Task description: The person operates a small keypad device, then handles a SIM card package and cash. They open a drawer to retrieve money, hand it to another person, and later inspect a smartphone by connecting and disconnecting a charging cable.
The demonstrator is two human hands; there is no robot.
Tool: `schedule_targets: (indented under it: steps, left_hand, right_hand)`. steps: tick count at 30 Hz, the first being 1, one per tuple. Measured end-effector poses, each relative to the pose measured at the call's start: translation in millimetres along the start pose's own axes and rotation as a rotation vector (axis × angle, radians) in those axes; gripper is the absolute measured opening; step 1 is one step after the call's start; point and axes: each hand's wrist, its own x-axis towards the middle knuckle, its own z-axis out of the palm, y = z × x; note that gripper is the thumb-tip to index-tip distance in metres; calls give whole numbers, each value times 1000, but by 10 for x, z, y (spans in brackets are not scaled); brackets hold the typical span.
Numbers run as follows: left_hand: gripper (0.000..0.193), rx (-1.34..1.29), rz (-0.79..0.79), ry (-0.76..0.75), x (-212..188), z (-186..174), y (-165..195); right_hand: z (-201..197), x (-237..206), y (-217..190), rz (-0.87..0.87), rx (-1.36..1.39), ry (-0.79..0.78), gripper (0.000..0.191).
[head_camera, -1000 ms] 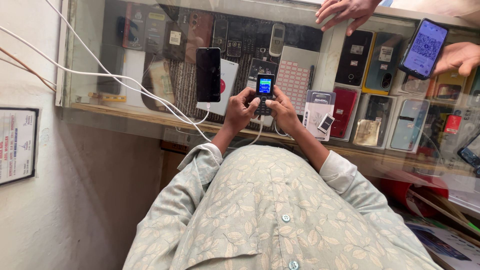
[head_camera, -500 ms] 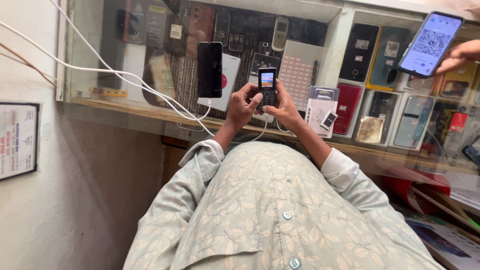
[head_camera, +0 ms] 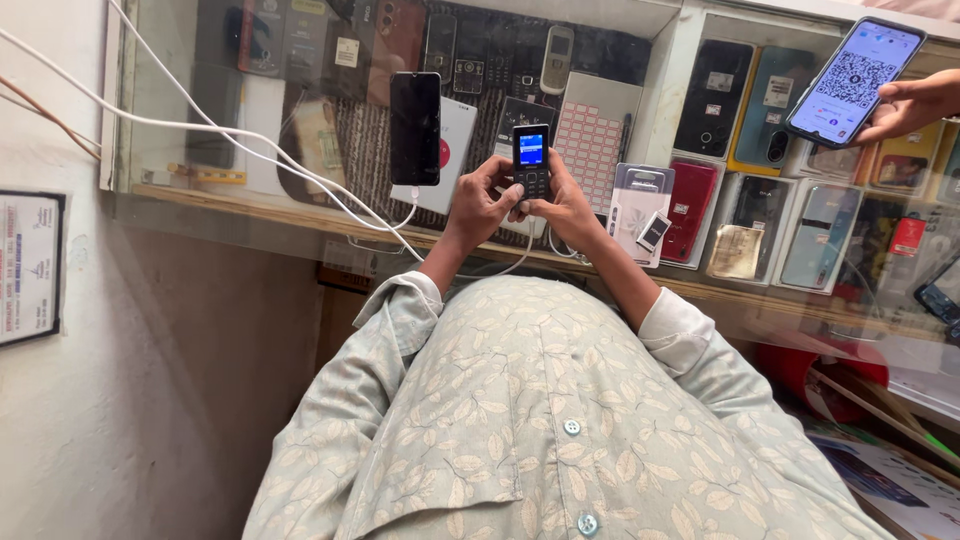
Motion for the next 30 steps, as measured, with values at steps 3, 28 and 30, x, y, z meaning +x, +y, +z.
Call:
schedule_targets:
  steps: [3,28,30]
  left_hand:
    - [14,-137,-50,-29,1,3,10]
    - [11,-27,-45,24,10,27,-52]
    - [12,-42,-16,42,10,31,-80]
  right_hand:
    - [3,5,-22,2,68,-37,68]
    - [-4,19,-14,31,220,-7,59]
    - [-8,14,-25,37,261,-11,60]
